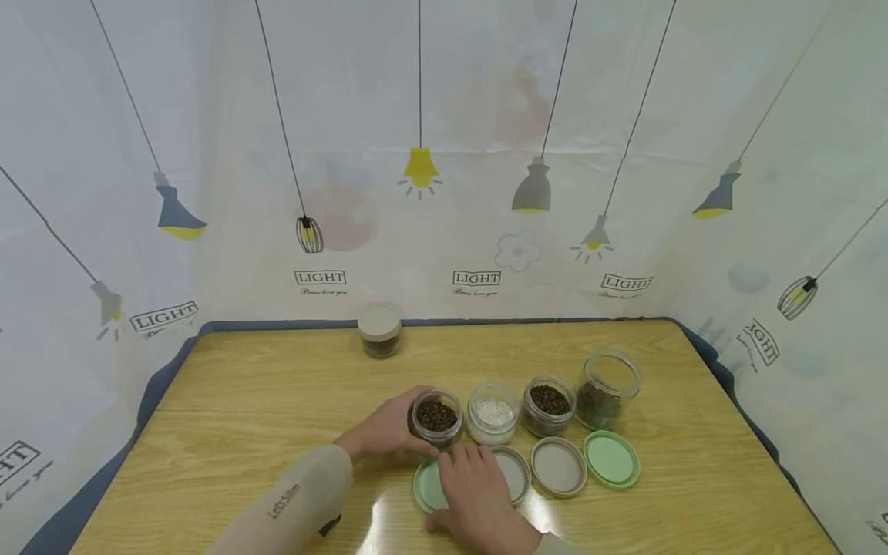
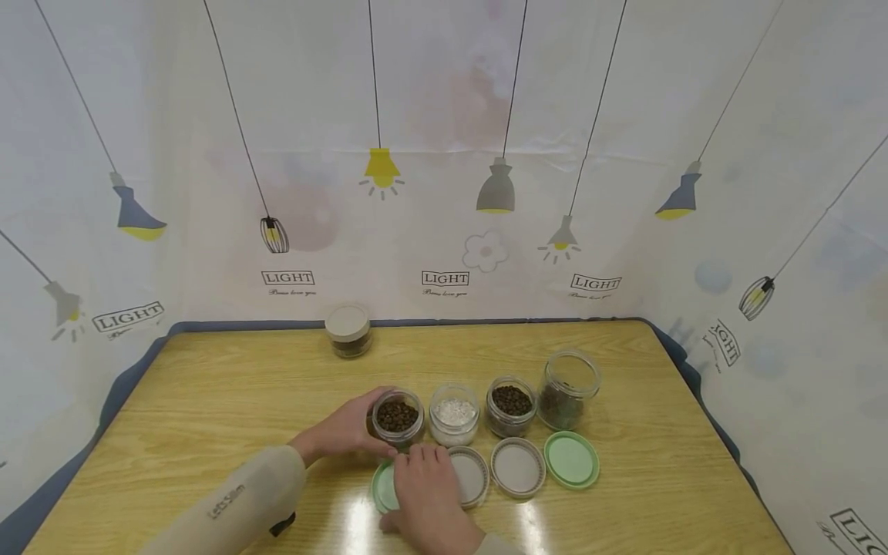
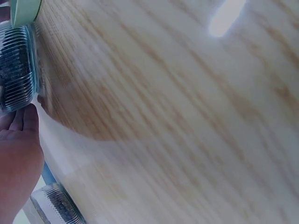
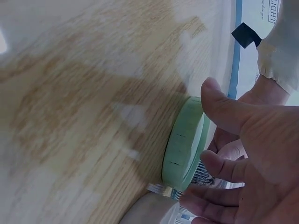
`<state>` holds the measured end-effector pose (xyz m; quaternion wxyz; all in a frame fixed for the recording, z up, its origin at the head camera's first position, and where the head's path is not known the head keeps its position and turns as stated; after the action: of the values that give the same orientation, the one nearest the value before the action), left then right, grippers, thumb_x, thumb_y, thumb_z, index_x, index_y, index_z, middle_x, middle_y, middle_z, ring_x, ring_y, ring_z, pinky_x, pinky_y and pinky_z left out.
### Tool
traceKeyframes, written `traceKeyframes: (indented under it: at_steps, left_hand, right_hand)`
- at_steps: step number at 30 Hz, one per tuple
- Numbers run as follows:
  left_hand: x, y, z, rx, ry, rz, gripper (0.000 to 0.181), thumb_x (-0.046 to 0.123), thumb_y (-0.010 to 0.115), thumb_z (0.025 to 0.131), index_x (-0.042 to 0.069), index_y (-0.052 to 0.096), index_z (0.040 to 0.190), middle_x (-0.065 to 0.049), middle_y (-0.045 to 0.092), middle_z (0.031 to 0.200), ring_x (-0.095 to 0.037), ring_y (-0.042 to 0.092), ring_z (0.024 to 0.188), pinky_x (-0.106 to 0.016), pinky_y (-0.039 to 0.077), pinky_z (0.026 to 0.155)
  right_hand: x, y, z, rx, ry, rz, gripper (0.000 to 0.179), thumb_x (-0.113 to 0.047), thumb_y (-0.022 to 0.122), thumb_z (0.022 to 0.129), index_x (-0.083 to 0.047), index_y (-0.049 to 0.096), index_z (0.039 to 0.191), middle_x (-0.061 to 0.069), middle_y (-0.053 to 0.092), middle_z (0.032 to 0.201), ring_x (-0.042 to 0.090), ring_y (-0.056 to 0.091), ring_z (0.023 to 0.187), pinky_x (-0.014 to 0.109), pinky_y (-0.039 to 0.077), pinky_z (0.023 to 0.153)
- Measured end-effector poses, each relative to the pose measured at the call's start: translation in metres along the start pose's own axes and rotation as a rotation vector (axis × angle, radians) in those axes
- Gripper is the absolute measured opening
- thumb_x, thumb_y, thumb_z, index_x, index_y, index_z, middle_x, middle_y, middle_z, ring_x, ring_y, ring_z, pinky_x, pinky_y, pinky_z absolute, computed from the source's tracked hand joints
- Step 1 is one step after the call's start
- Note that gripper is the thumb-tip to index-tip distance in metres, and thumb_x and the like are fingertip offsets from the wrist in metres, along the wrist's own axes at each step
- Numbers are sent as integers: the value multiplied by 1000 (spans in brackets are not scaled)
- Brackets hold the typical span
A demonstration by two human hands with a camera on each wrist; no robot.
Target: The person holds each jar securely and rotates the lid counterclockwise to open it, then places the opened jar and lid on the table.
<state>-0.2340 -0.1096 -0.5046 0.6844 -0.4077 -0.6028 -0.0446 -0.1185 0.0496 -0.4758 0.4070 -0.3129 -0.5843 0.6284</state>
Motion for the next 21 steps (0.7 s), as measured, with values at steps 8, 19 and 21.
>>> traceKeyframes:
  at_steps: [8,19,21]
  left_hand:
    - [1,-8,-7,-3,-21,41,104,32,90,67,7,32,150,-11,46,148,-31,48,133,-52,35,113]
    - [2,-46,-23,-89,-124,73,92,34,84,75,7,36,149,-12,42,152,-34,42,138,-50,35,114]
    - [5,-54,-25,-103,-151,101,88,34,83,77,8,38,148,-11,44,151,-34,43,137,-50,35,114]
  right_hand:
    - [9,-9,-3,-32,-19,21,76,-75,72,62,-11,60,101,3,62,94,22,60,91,37,47,85]
    - [38,-46,2,-206,-36,271,50,-57,77,72,-15,60,95,-7,60,84,14,57,77,35,48,71]
    - [44,-54,4,-220,-34,294,48,-55,77,73,-16,61,97,-6,62,86,15,59,77,35,48,70]
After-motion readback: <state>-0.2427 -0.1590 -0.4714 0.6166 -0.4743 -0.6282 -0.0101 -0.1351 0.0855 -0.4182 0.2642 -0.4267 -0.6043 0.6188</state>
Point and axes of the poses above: each hand's wrist, its own z-axis towards the middle knuckle, its own y-axis out of the palm, x = y × z, the point moved 2 cm from there along z, towards the middle knuckle
